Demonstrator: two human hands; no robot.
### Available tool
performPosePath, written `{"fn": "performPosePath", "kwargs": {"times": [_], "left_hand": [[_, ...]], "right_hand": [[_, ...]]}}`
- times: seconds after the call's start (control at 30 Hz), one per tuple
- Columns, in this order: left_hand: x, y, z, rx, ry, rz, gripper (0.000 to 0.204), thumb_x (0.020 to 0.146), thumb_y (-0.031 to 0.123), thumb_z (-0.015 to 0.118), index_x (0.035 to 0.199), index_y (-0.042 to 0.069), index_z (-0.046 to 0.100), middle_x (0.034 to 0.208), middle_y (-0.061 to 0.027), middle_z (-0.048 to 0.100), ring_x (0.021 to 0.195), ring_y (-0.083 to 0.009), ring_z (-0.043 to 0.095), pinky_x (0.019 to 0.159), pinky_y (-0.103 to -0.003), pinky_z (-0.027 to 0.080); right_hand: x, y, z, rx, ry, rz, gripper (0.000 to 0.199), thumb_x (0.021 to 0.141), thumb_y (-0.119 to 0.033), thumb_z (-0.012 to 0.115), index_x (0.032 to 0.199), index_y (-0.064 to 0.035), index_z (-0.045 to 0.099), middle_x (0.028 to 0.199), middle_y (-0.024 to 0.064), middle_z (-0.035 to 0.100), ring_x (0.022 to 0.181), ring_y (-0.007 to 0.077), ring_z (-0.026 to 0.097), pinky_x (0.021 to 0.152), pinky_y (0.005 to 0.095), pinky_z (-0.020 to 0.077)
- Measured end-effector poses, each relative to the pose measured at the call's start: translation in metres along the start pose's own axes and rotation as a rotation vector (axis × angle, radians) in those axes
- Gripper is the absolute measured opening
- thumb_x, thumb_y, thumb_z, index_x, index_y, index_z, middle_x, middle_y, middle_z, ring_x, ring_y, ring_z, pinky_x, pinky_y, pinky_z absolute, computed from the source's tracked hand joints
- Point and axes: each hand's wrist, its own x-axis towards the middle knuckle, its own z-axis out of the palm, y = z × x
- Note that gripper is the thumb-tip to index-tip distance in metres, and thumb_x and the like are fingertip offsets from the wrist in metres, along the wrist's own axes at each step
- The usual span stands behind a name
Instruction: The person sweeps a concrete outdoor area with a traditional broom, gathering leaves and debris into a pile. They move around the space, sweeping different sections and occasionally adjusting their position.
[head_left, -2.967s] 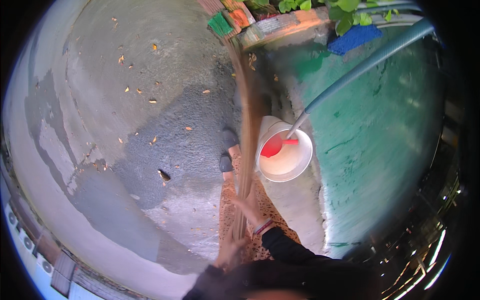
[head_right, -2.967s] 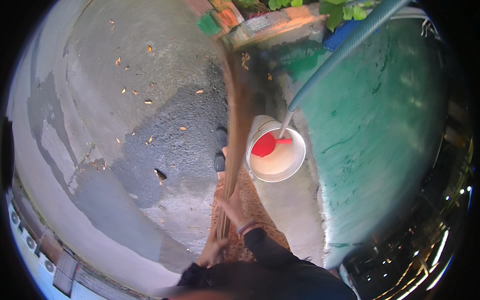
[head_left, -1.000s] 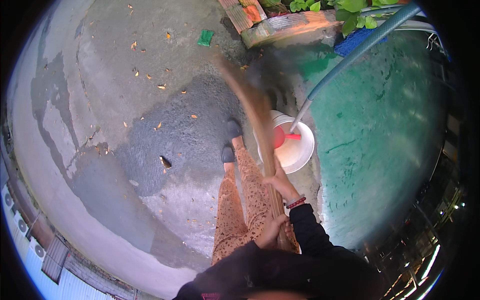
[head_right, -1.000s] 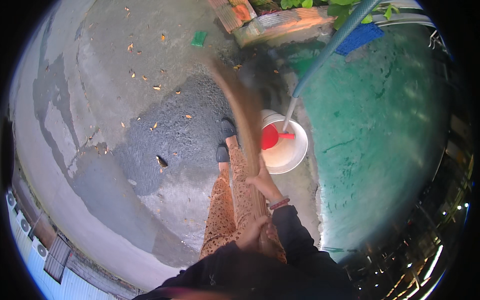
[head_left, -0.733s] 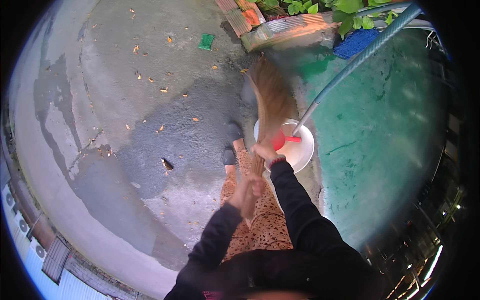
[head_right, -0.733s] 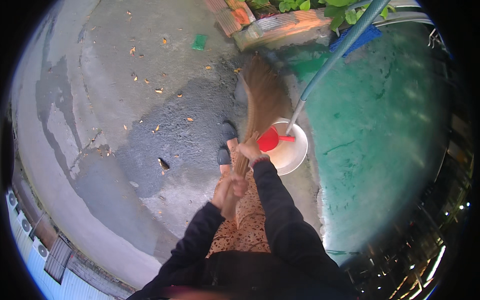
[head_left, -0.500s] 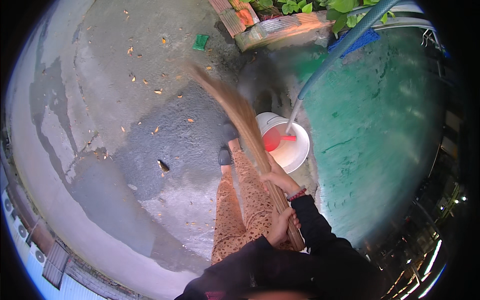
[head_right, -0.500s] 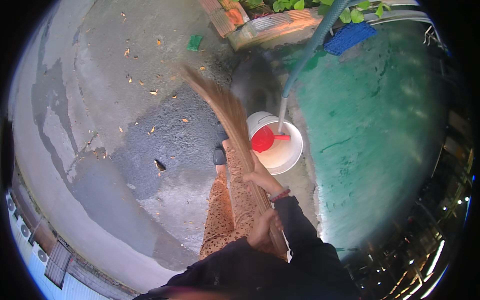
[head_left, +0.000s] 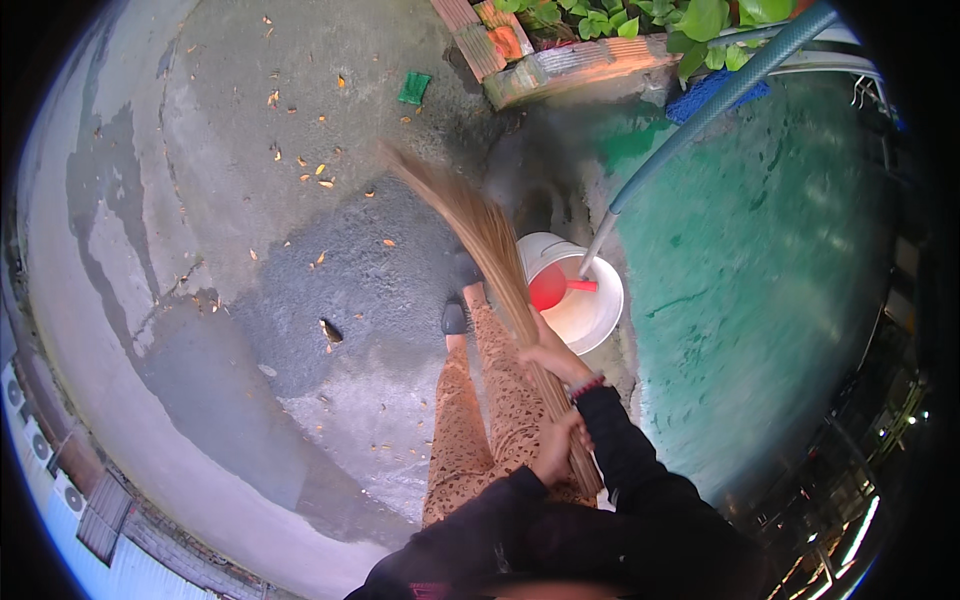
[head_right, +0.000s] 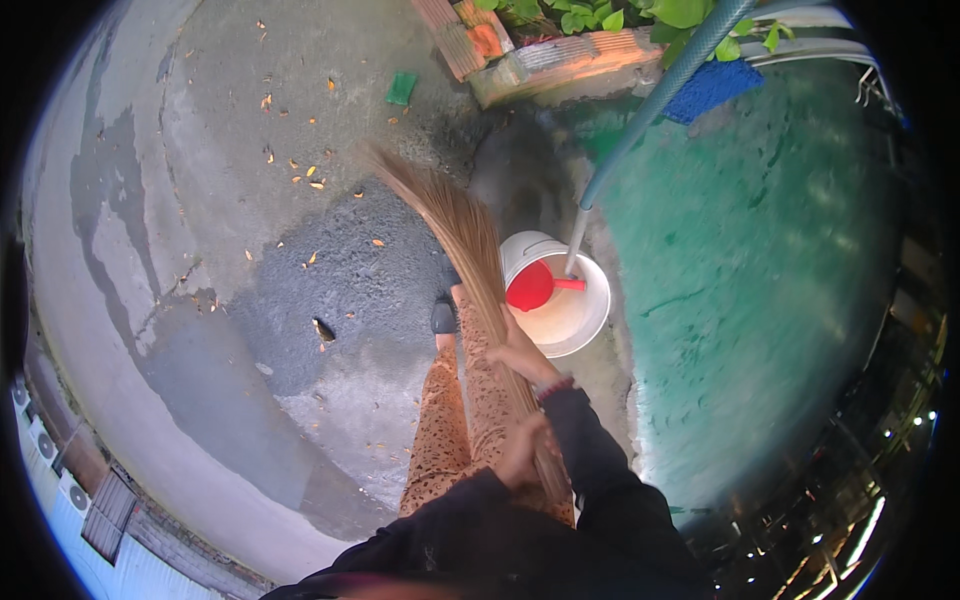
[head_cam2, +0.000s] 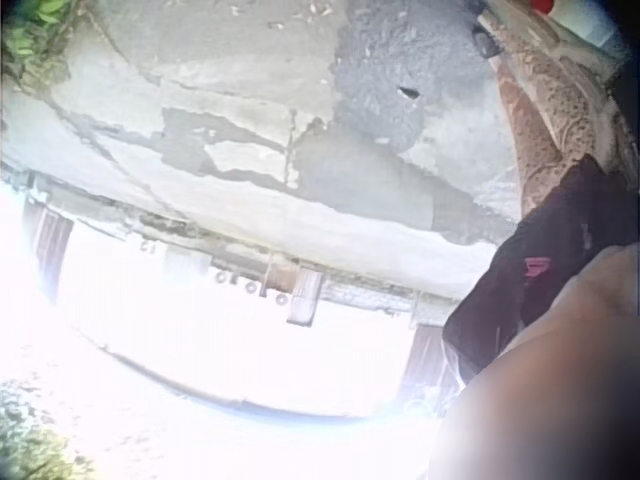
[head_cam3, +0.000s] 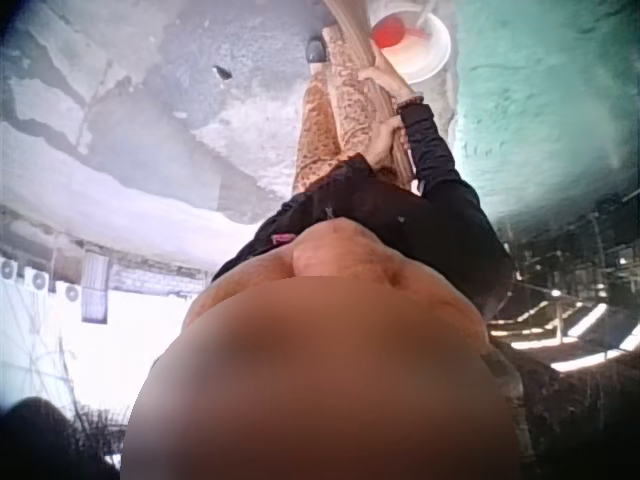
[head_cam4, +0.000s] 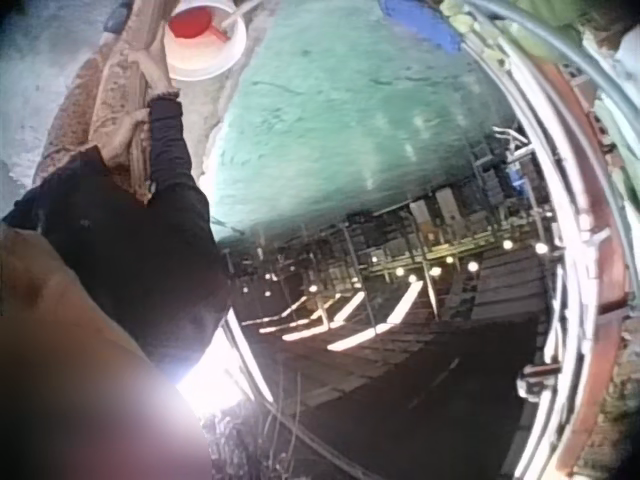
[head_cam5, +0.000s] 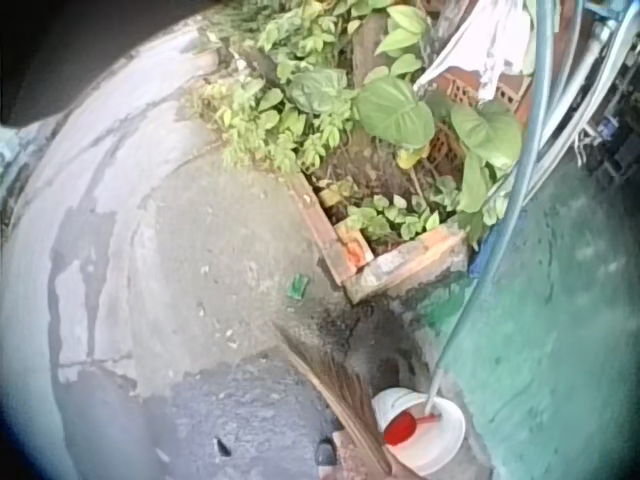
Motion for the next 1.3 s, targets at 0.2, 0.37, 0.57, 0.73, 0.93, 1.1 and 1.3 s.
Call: {"fn": "performPosePath", "kwargs": {"times": [0.2,0.37,0.57,0.73,0.93,1.1,1.3], "left_hand": [[0.047,0.095,0.002,0.170,-0.057,-0.314,0.009,0.081,0.014,0.057,0.086,0.009,0.051,0.064,0.0021,0.048,0.049,-0.0062,0.042,0.043,-0.021,0.037],[0.039,0.075,-0.007,0.071,0.028,-0.327,0.013,0.078,0.013,0.058,0.088,0.008,0.051,0.063,-0.0018,0.051,0.050,-0.0130,0.049,0.049,-0.027,0.045],[-0.003,-0.029,0.042,-0.076,-0.060,-0.239,0.012,0.076,0.009,0.057,0.071,0.003,0.048,0.058,-0.0078,0.046,0.049,-0.0200,0.050,0.048,-0.035,0.047],[0.081,0.080,0.034,-0.390,-0.327,-0.622,0.012,0.077,0.015,0.058,0.072,0.007,0.050,0.056,0.0018,0.043,0.044,-0.0124,0.044,0.045,-0.026,0.043],[0.046,0.011,0.047,-0.348,-0.215,-0.400,0.009,0.077,0.013,0.056,0.079,0.012,0.047,0.061,0.0021,0.041,0.052,-0.0115,0.042,0.052,-0.030,0.043],[0.009,-0.055,0.090,-0.349,-0.153,-0.324,0.012,0.076,0.013,0.057,0.075,0.007,0.047,0.060,-0.0059,0.044,0.049,-0.0183,0.048,0.047,-0.036,0.045],[0.085,0.065,0.062,-0.243,-0.458,-0.401,0.010,0.079,0.017,0.055,0.082,0.011,0.048,0.057,0.0017,0.040,0.046,-0.0116,0.042,0.046,-0.029,0.043]], "right_hand": [[0.062,-0.011,-0.038,-0.179,0.435,0.058,0.099,0.070,-0.006,0.057,0.147,-0.0011,-0.005,0.121,0.0267,0.052,0.078,0.0334,0.066,0.064,0.0379,0.0562],[0.074,0.000,-0.016,-0.282,0.216,-0.021,0.101,0.071,-0.009,0.060,0.148,-0.0021,-0.004,0.125,0.0284,0.048,0.079,0.0330,0.065,0.070,0.0394,0.0550],[-0.052,-0.040,-0.039,-0.137,0.144,0.107,0.100,0.068,0.001,0.057,0.150,-0.0148,0.002,0.108,0.0195,0.052,0.053,0.0257,0.058,0.042,0.0335,0.0492],[0.049,-0.049,-0.060,-0.343,0.464,0.086,0.094,0.068,-0.003,0.059,0.145,-0.0125,0.006,0.099,0.0201,0.054,0.064,0.0275,0.061,0.047,0.0369,0.0525],[0.024,-0.030,-0.066,-0.425,0.062,0.255,0.100,0.065,-0.009,0.063,0.147,-0.0034,0.007,0.115,0.0260,0.052,0.076,0.0303,0.064,0.061,0.0375,0.0557],[-0.061,-0.070,-0.074,-0.359,-0.014,0.177,0.091,0.067,-0.005,0.061,0.145,-0.0076,0.015,0.115,0.0219,0.049,0.073,0.0285,0.062,0.050,0.0365,0.0555],[0.045,-0.087,-0.084,-0.765,0.616,0.275,0.090,0.071,-0.007,0.060,0.145,-0.0038,0.008,0.103,0.0235,0.058,0.075,0.0332,0.065,0.059,0.0414,0.0562]]}}
